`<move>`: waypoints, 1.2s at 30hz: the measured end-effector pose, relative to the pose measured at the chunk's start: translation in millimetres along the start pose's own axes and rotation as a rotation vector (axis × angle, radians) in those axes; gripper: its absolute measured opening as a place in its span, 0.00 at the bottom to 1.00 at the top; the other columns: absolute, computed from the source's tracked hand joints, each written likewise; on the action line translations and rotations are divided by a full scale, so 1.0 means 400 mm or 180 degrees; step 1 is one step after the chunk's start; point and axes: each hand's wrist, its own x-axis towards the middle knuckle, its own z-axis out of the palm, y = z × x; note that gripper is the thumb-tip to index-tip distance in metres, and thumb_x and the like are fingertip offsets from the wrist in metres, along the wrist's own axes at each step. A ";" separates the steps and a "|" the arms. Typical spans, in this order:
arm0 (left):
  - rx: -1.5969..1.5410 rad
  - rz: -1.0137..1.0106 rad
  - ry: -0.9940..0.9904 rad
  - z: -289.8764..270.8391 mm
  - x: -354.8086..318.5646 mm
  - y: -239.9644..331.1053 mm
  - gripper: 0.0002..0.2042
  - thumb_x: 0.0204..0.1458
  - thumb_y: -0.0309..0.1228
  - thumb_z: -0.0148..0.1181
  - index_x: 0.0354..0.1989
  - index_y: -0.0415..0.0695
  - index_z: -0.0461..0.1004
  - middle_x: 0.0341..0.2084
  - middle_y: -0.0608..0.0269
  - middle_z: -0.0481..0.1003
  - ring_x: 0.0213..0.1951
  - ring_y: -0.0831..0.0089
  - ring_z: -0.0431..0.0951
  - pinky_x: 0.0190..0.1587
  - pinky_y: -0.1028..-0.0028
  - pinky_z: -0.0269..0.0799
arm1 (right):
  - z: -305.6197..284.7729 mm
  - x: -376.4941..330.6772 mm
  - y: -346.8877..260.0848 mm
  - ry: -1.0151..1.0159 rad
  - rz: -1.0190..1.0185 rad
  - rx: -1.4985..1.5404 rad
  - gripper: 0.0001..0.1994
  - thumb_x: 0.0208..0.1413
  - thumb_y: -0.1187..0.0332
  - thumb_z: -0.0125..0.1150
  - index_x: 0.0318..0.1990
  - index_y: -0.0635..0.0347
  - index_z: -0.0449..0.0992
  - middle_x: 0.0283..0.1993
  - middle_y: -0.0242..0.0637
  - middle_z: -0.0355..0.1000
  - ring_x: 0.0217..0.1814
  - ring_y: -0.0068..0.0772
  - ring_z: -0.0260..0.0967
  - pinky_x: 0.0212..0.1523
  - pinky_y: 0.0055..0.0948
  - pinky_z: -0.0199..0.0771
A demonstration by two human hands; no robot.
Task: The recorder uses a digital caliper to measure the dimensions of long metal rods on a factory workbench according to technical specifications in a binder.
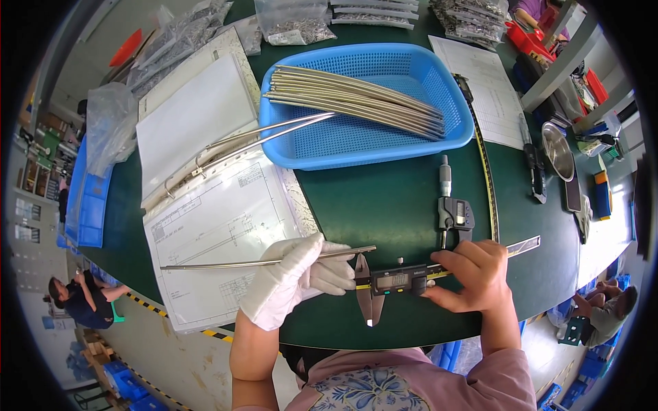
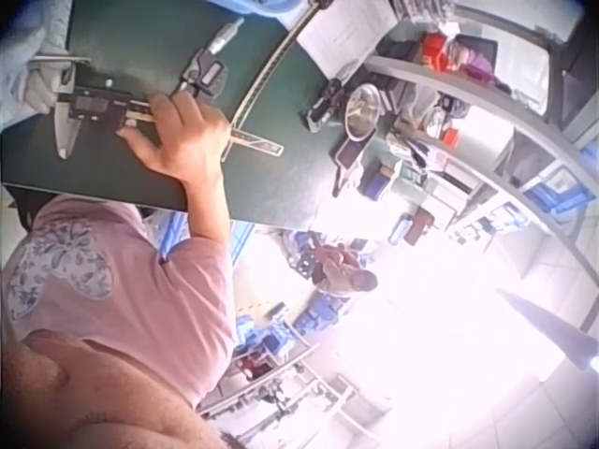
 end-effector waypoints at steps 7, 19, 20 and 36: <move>0.0085 0.0010 -0.0052 0.003 -0.003 0.001 0.22 0.60 0.39 0.44 0.41 0.26 0.71 0.26 0.51 0.77 0.26 0.68 0.80 0.31 0.75 0.78 | 0.001 -0.001 0.001 -0.0017 -0.0016 -0.0012 0.20 0.31 0.51 0.69 0.26 0.57 0.76 0.16 0.27 0.60 0.12 0.28 0.59 0.13 0.25 0.57; 0.0047 -0.0032 0.0022 0.004 -0.002 0.002 0.21 0.60 0.38 0.44 0.41 0.26 0.70 0.26 0.51 0.77 0.27 0.66 0.80 0.30 0.74 0.79 | -0.001 0.002 -0.001 -0.0025 -0.0018 -0.0029 0.20 0.31 0.50 0.69 0.27 0.57 0.76 0.16 0.27 0.61 0.12 0.28 0.60 0.14 0.26 0.57; 0.0047 -0.0032 0.0021 0.004 -0.002 0.002 0.21 0.60 0.38 0.44 0.41 0.26 0.70 0.26 0.51 0.77 0.27 0.66 0.80 0.30 0.74 0.79 | -0.001 0.002 -0.001 -0.0025 -0.0018 -0.0029 0.20 0.31 0.50 0.69 0.27 0.57 0.76 0.16 0.27 0.61 0.12 0.28 0.60 0.14 0.26 0.57; 0.0004 0.0011 -0.0060 0.003 -0.003 -0.001 0.21 0.60 0.37 0.44 0.40 0.25 0.70 0.24 0.50 0.76 0.26 0.65 0.80 0.30 0.73 0.79 | -0.004 0.002 -0.001 -0.0153 -0.0035 0.0207 0.17 0.32 0.58 0.67 0.28 0.59 0.74 0.17 0.29 0.59 0.13 0.29 0.60 0.14 0.27 0.58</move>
